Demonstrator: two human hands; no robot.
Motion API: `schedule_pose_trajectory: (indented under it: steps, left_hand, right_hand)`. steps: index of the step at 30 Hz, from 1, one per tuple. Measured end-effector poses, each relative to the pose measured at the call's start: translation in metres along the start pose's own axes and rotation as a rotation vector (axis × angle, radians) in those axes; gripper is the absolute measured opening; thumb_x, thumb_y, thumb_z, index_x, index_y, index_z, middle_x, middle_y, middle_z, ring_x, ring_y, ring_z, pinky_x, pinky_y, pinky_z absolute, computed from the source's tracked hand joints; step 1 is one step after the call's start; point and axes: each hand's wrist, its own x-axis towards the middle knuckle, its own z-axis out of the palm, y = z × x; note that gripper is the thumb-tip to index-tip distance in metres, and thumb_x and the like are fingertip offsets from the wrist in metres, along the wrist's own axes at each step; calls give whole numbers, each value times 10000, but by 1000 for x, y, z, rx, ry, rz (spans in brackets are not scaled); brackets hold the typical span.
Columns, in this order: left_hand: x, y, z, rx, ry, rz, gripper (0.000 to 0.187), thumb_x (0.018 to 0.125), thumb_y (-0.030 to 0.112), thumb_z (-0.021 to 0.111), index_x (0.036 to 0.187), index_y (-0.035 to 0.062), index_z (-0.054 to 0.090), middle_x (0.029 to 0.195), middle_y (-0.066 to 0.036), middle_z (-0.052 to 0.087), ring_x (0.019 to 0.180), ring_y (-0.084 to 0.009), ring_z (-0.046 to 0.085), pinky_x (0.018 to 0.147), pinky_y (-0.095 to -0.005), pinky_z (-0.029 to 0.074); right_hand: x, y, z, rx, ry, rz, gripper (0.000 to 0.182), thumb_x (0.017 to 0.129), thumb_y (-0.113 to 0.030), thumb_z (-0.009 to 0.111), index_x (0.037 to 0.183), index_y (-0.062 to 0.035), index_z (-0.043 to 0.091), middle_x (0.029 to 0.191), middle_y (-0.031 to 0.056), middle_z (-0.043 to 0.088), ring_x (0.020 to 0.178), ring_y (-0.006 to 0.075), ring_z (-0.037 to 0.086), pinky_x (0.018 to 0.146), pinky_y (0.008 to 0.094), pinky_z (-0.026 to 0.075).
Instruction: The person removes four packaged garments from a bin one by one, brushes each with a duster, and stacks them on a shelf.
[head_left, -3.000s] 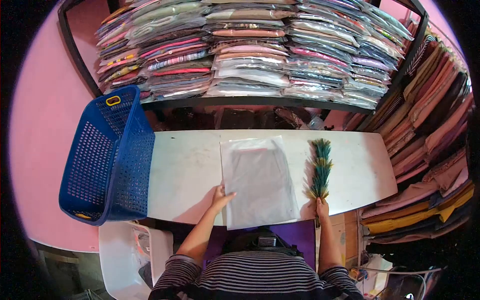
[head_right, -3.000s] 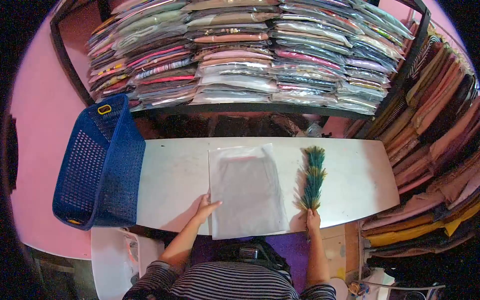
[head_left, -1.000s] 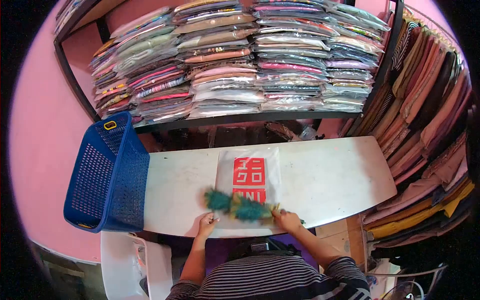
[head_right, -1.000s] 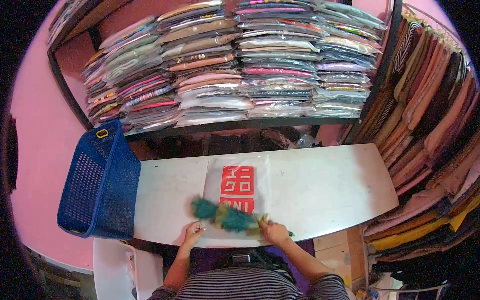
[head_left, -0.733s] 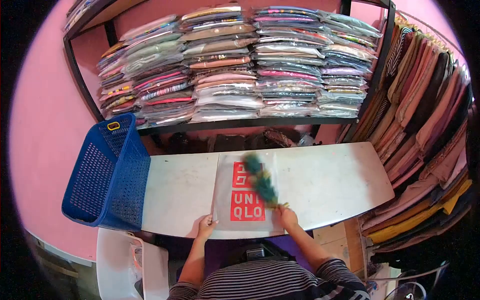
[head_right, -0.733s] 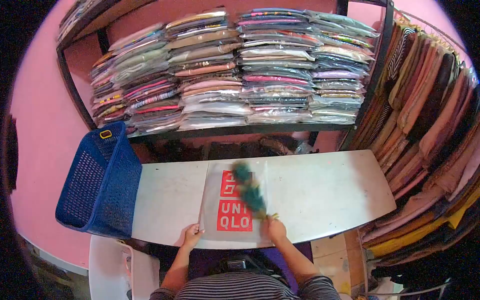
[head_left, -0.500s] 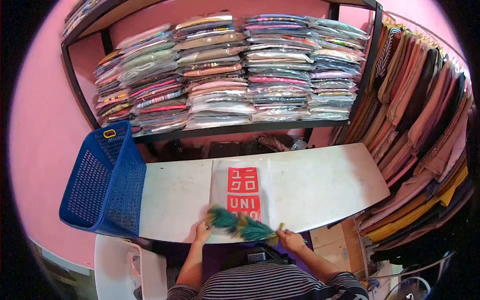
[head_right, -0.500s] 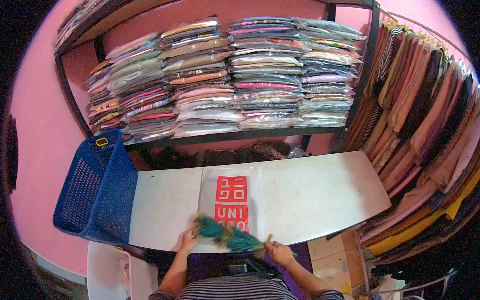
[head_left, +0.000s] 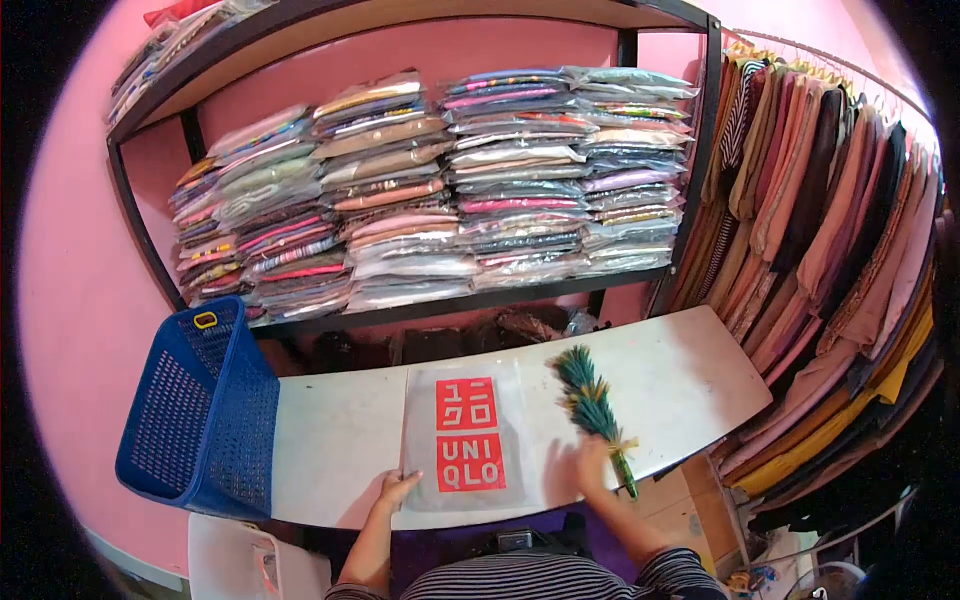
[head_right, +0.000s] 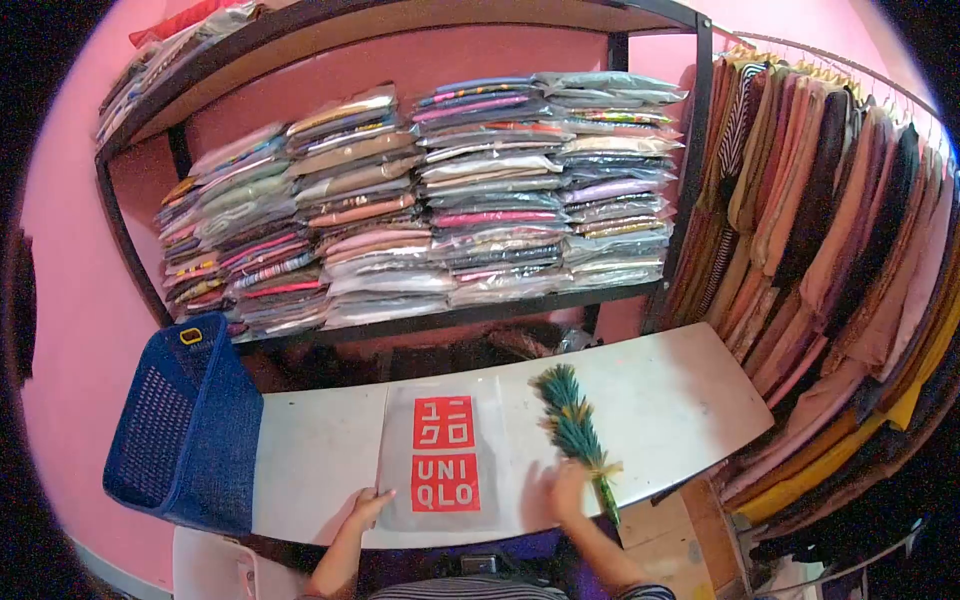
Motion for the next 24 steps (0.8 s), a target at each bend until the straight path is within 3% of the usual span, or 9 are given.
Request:
schedule_pose_trajectory:
  steps: [1,2,4,6,10,12,16,21,24]
  left_hand:
    - [-2,3,4,-74,-3,41,475,662,373,673,931,-3,564,801,-101,588,702,-178,558,605,-329,452]
    - [-4,9,7,-146,-6,84,485,672,351,672,981,0,543,864,-110,591,764,-192,569,654,-340,464]
    - [-13,28,10,-150,-18,15,536,660,333,681,1039,5,492,945,-128,566,846,-227,551,704,-376,454]
    - [1,29,16,-150,-35,-57,598,648,315,690,1098,9,441,1026,-147,541,929,-262,534,755,-412,444]
    - [38,13,25,-486,-297,-64,522,677,191,652,1125,44,428,1047,-119,532,922,-257,538,764,-437,451]
    - [33,27,28,-550,-349,-110,514,684,151,635,1138,48,415,1056,-114,525,923,-253,537,763,-440,455]
    - [-2,69,43,-655,-338,37,525,666,41,582,1155,86,397,1010,-89,531,946,-228,512,766,-393,452]
    - [-44,130,53,-727,-368,216,600,644,4,563,1194,86,341,1049,-85,495,940,-213,505,770,-375,445]
    - [-79,185,66,-757,-394,248,611,638,1,561,1201,78,335,1053,-81,488,947,-196,497,799,-361,426]
  right_hand:
    - [-4,-20,9,64,-61,-189,636,650,-209,597,1128,103,317,984,248,460,886,368,457,780,476,341]
    - [-9,-26,42,342,-374,40,707,618,-271,644,1126,97,318,979,258,479,834,389,488,781,474,360]
    - [-7,-72,45,296,-329,141,824,566,-386,713,1110,95,323,866,216,521,802,340,520,726,424,415]
    - [-3,-87,71,719,-465,502,862,559,-367,748,1118,93,280,872,189,523,780,256,520,645,377,437]
    - [33,-98,58,679,-513,738,867,558,-285,770,1143,76,242,874,156,525,736,192,501,568,351,434]
    - [63,-105,24,844,-1012,967,827,539,-182,771,1160,47,274,912,135,534,766,203,522,587,377,453]
    - [73,-71,41,1520,-1037,736,623,601,45,622,1159,-81,377,1007,73,544,897,209,540,694,387,476]
    - [136,-63,-78,1597,-1123,718,789,628,104,551,1305,-150,235,1138,67,484,987,180,498,830,293,409]
    - [164,-48,-129,1615,-1139,646,837,635,128,539,1322,-197,189,1238,60,390,1036,161,466,812,310,426]
